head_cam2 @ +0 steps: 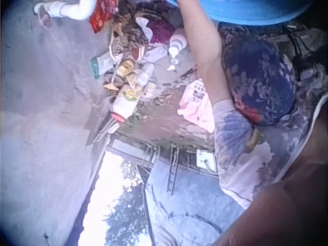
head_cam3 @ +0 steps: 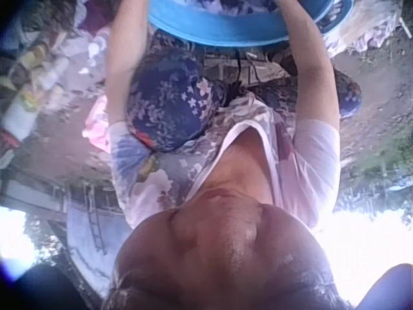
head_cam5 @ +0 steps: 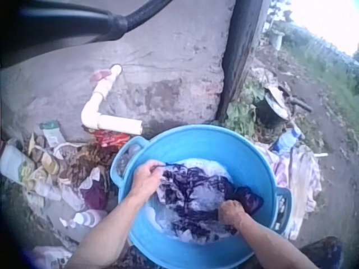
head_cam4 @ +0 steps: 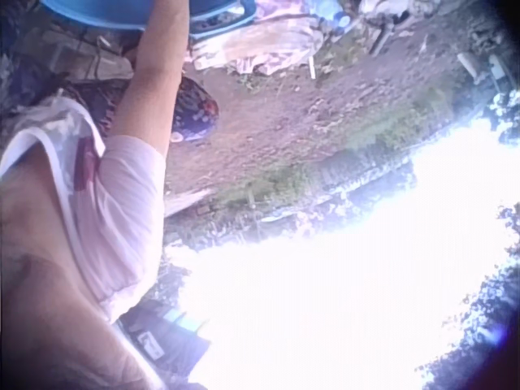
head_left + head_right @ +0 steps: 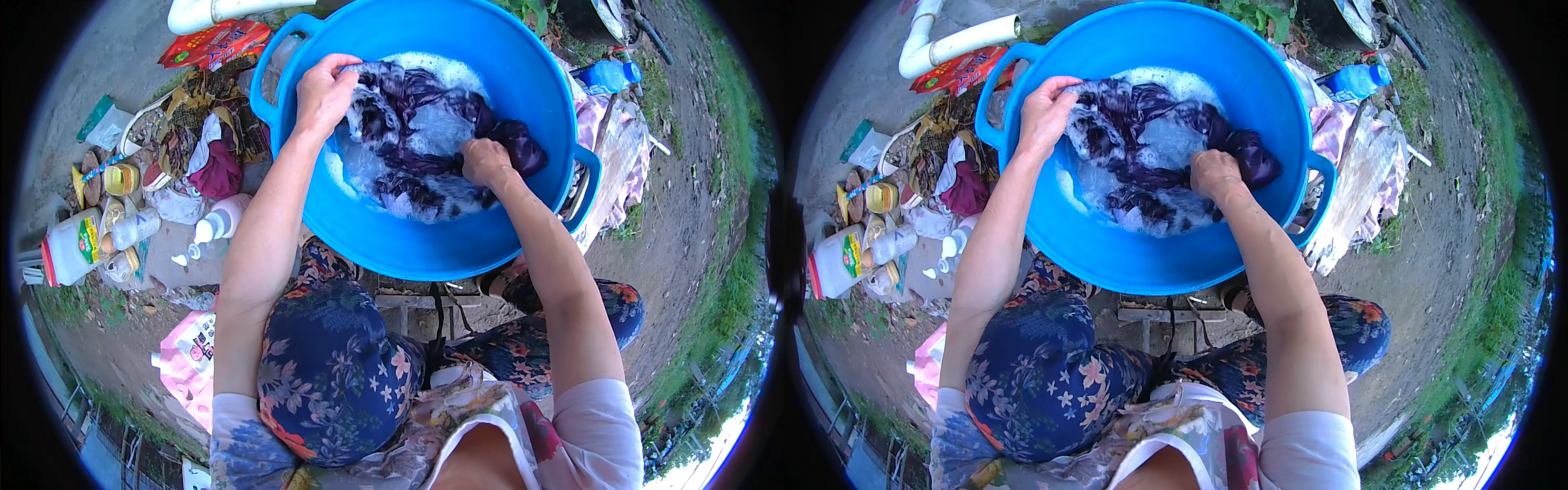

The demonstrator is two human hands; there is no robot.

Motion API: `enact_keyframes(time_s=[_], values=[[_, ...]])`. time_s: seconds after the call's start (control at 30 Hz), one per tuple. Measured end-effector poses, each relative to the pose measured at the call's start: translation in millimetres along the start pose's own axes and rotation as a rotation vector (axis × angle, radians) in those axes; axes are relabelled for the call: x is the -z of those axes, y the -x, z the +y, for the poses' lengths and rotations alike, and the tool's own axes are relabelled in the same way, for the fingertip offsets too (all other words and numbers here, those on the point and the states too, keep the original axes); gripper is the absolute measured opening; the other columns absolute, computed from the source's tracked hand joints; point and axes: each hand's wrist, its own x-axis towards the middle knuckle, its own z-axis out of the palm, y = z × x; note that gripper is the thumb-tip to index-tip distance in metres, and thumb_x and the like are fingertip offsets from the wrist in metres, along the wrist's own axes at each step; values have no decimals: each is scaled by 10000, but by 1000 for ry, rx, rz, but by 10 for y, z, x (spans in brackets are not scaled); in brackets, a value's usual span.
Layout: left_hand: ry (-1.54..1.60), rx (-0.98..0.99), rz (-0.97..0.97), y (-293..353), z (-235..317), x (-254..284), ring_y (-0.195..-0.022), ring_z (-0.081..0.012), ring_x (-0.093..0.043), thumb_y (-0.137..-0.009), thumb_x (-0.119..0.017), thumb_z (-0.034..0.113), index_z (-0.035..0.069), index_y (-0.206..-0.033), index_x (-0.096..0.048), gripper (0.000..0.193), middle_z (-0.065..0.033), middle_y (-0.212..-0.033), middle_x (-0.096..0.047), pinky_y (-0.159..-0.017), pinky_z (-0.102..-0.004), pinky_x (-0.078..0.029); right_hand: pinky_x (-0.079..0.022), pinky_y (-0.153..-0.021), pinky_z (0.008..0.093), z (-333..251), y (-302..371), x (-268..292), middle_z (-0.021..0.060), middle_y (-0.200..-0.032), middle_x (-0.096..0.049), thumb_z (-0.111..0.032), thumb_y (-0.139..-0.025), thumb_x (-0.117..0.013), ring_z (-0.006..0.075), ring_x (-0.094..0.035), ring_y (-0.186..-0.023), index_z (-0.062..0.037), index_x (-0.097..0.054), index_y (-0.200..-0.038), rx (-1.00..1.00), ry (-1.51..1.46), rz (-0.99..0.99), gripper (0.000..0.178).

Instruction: The person washes clothes by hand in a blue basin filled with soapy water. They scrub and rinse a patterned cloth and a dark garment, wringing out water between steps.

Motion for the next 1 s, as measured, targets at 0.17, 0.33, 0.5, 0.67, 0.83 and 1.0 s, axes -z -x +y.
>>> enact_keyframes(time_s=[0.17, 0.33, 0.5, 0.67, 0.83, 1.0], values=[[570, 124, 61, -44, 51, -44, -843, -123, -588, -832, -552, 51, 23, -1044, -637, 230, -31, -982, -642, -771, -275, -466, -468, -889, 419, -305, 344, 20, 199, -1042, -632, -251, -794, -541, 334, -599, -1009, -48, -634, -1039, 359, -105, -202, 332], [790, 204, -59, 63, 187, 32, -909, -150, -593, -870, -541, 80, 23, -1074, -596, 219, -73, -1003, -629, -810, -285, -474, -445, -922, 398, -331, 189, 866, 170, -1060, -633, -338, -802, -622, 347, -576, -1033, -83, -598, -1150, 127, -213, 27, 432], [1045, 308, -125, 33, 225, 61, -1057, -235, -573, -899, -507, 120, 43, -1228, -476, 340, -100, -1165, -574, -922, -379, -463, -429, -977, 416, -241, -150, 299, 140, -1262, -548, -429, -787, -623, 329, -516, -1165, -174, -520, -1279, 224, -289, -58, 564], [1168, 290, -200, 110, 321, 64, -1054, -229, -579, -887, -542, 138, 61, -1196, -499, 321, -92, -1129, -589, -907, -383, -483, -465, -908, 416, -395, 32, 435, 151, -1157, -598, -432, -767, -684, 320, -573, -1081, -120, -606, -1147, 132, -494, -40, 498], [1140, 304, -236, 28, 318, -155, -964, -178, -610, -927, -540, 226, 83, -1231, -518, 337, -61, -1115, -609, -854, -347, -507, -511, -622, 319, -493, -87, 676, 80, -847, -632, -265, -829, -664, 156, -587, -670, -12, -594, -1004, 100, -1667, 219, 316], [148, 232, -149, -44, -46, -195, -941, -215, -613, -919, -507, 145, 28, -1256, -473, 358, -157, -1094, -598, -807, -342, -512, -534, -636, 368, 292, -242, 752, 108, -862, -634, -231, -824, -641, 245, -626, -706, -34, -594, -1047, -401, -1092, 365, 301]])
